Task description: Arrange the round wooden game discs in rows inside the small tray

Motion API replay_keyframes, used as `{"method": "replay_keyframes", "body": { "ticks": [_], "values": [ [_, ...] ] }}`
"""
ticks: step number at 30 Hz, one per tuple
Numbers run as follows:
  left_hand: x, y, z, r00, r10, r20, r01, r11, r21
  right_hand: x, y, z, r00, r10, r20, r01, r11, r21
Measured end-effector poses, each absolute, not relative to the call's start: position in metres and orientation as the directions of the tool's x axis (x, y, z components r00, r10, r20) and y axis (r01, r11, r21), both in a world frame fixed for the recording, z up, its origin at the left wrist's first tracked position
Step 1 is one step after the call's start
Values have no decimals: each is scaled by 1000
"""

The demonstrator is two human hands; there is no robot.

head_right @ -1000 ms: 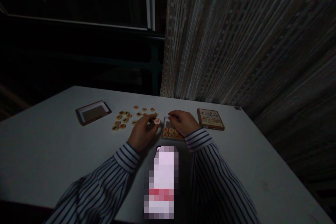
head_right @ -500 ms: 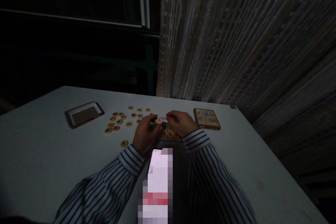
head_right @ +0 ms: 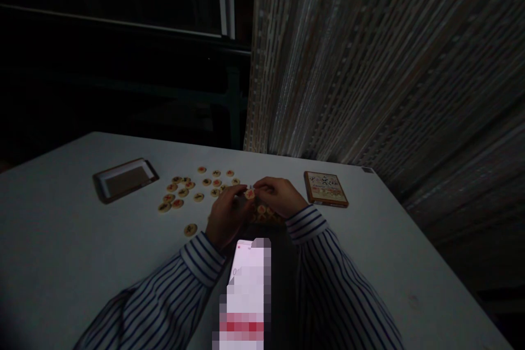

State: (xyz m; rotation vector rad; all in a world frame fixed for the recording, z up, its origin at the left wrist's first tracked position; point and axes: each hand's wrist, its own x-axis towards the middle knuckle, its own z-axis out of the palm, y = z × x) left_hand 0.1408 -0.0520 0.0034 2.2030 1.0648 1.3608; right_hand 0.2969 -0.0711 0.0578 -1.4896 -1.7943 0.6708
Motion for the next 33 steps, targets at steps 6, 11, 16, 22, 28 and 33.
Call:
{"method": "replay_keyframes", "body": {
  "ticks": [6,11,16,22,28,33],
  "values": [
    [140,-53,6,275,745,608,379,-665,644,294,-70,55,-84,985,151,558,172,-812],
    [140,-54,5,233,823,518,218,-563,797,299,-69,53,-81,982,171,595,185,-782],
    [145,-52,5,164,956,243,-126,-224,966,300,-70,55,-91,974,209,637,218,-740],
    [145,-52,11,176,975,133,-223,-92,971,299,-70,55,-122,961,247,657,264,-706],
    [145,-51,10,197,980,43,-335,26,942,297,-73,56,-131,953,272,710,281,-645],
    [145,-50,10,208,978,-3,-344,76,936,291,-77,61,-210,940,268,768,328,-549]
  ]
}}
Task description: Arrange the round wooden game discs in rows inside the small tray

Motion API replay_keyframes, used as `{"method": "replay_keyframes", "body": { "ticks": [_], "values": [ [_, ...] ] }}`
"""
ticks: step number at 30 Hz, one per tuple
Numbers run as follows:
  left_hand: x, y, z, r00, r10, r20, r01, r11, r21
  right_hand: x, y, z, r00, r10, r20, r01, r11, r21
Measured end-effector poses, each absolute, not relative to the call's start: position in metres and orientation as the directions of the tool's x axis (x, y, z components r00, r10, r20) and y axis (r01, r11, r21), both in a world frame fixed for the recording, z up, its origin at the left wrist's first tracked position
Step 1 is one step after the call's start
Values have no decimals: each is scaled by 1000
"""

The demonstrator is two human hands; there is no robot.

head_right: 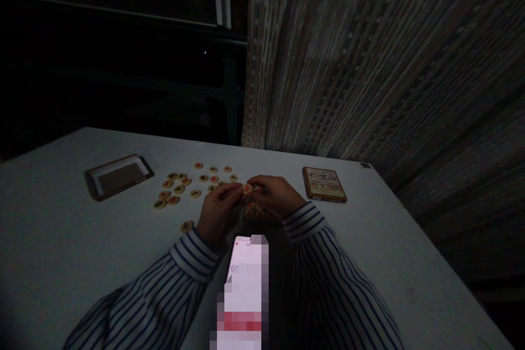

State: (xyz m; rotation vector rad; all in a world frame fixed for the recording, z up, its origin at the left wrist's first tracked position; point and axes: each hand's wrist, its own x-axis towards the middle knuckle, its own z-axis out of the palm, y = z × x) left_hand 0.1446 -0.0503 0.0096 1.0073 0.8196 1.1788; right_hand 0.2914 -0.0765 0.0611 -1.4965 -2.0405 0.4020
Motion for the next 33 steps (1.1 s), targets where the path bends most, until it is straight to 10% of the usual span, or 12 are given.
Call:
{"method": "replay_keyframes", "body": {
  "ticks": [14,22,33],
  "values": [
    [146,-51,9,230,973,7,-330,71,941,293,-75,60,-318,893,318,854,416,-314],
    [140,-45,-3,187,953,238,43,-250,967,300,-76,63,-282,908,311,877,375,-301],
    [134,-50,-4,402,824,400,445,-557,701,318,-77,67,-228,934,273,914,303,-272]
  ]
}}
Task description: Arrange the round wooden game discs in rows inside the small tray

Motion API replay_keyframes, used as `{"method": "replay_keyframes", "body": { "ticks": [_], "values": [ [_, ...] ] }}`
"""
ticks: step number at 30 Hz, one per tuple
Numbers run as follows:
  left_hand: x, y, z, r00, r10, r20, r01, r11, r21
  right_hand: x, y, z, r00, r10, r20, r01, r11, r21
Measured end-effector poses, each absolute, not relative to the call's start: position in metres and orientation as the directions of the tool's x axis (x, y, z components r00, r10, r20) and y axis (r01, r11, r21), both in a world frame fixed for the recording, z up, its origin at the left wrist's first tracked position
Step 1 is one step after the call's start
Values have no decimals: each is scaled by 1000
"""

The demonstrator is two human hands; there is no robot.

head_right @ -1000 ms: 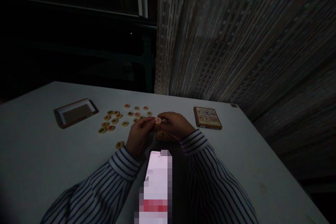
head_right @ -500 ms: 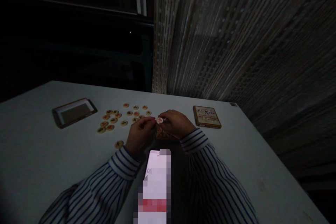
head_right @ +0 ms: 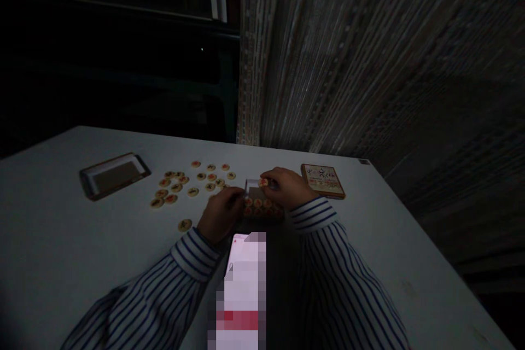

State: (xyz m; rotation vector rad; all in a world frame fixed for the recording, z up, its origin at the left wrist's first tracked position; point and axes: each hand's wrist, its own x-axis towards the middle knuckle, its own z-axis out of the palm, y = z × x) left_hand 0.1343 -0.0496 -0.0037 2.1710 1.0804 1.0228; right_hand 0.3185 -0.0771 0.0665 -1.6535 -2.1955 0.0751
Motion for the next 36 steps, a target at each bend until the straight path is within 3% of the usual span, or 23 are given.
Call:
{"method": "replay_keyframes", "body": {
  "ticks": [10,18,26,36],
  "values": [
    [132,-51,-10,521,742,422,480,-664,573,340,-76,60,-129,975,182,969,163,-188],
    [134,-51,-11,556,720,416,455,-682,572,346,-75,56,-87,994,65,990,94,-107],
    [134,-50,-11,572,715,401,446,-682,579,349,-73,52,-98,995,1,988,98,-118],
    [134,-50,-12,569,717,403,449,-681,578,351,-71,42,-117,993,10,990,117,-83]
  ]
}}
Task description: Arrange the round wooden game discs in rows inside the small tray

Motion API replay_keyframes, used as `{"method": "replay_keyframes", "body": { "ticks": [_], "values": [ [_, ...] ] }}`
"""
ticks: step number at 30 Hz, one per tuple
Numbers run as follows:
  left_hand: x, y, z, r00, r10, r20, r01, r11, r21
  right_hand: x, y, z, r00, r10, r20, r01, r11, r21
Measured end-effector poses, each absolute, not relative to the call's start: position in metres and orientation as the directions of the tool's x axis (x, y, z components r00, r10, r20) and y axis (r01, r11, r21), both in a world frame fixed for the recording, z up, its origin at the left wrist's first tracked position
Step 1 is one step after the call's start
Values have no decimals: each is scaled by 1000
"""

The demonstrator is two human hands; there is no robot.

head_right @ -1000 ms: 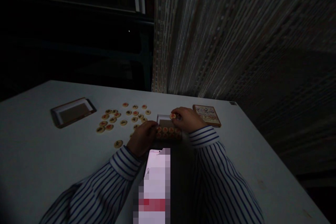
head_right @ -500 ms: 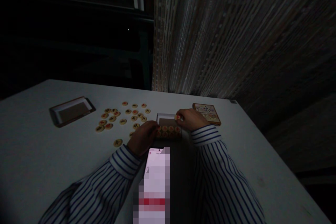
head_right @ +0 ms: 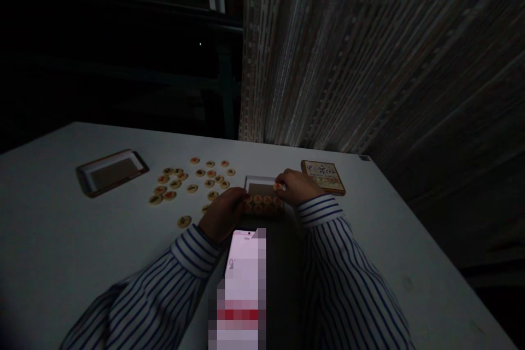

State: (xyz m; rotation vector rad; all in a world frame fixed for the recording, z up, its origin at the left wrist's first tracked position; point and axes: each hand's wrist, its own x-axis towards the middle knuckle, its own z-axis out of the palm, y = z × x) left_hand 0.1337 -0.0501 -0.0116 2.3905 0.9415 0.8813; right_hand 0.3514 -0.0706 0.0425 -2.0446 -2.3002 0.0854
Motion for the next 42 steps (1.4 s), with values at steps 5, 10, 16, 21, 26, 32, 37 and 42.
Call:
{"method": "replay_keyframes", "body": {
  "ticks": [5,10,16,21,26,32,37,42],
  "values": [
    [133,-49,-13,562,709,425,434,-691,578,350,-70,40,-132,991,2,988,132,-86],
    [133,-49,-15,565,708,424,440,-694,571,351,-71,39,-131,991,-15,988,129,-83],
    [133,-50,-13,557,713,426,455,-691,562,349,-72,40,-103,994,-42,992,100,-73],
    [133,-50,-12,570,713,408,457,-688,564,350,-70,38,-119,992,-51,991,115,-74],
    [133,-50,-13,576,717,391,460,-681,570,353,-67,34,-129,990,-58,989,123,-86],
    [133,-50,-12,569,715,405,457,-685,568,352,-67,36,-124,989,-76,988,117,-97],
    [134,-50,-13,568,705,424,441,-696,566,353,-68,35,-112,992,-58,990,106,-98],
    [133,-50,-13,563,697,444,438,-707,555,353,-69,36,-100,993,-67,992,94,-89]
  ]
}}
